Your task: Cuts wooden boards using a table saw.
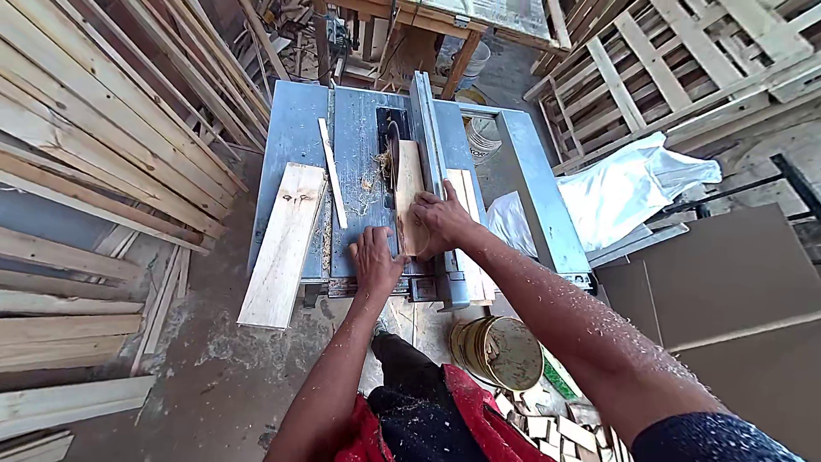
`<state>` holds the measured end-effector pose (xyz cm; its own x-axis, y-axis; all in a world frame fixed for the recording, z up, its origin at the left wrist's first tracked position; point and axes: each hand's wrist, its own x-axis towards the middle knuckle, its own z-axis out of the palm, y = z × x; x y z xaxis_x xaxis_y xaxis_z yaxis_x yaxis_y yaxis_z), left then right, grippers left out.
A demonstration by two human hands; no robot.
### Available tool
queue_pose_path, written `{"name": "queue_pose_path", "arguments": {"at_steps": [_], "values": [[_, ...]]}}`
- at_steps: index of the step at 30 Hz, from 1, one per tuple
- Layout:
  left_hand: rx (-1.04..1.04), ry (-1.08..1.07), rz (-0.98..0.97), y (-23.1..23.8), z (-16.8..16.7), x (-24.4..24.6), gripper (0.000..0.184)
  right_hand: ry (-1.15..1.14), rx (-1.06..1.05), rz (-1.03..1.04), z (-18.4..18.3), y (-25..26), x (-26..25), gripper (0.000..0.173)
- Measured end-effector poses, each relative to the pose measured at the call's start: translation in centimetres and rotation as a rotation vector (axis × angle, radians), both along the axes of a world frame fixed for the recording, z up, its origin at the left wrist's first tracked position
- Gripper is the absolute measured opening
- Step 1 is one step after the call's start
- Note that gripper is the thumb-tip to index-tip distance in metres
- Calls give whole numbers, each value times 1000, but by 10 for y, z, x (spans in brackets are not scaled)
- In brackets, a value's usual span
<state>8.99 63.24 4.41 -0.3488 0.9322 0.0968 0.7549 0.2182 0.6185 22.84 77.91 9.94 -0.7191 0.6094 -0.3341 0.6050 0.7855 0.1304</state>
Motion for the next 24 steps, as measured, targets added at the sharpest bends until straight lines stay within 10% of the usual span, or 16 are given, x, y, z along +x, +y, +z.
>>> {"name": "queue_pose_path", "arguments": {"at_steps": [10, 24], "values": [[419, -177, 42, 7, -38, -36, 18, -30, 35, -15, 0, 94, -33, 131], [358, -121, 88, 28, -82, -49, 19, -103, 59, 88, 0, 320, -113, 110]]}}
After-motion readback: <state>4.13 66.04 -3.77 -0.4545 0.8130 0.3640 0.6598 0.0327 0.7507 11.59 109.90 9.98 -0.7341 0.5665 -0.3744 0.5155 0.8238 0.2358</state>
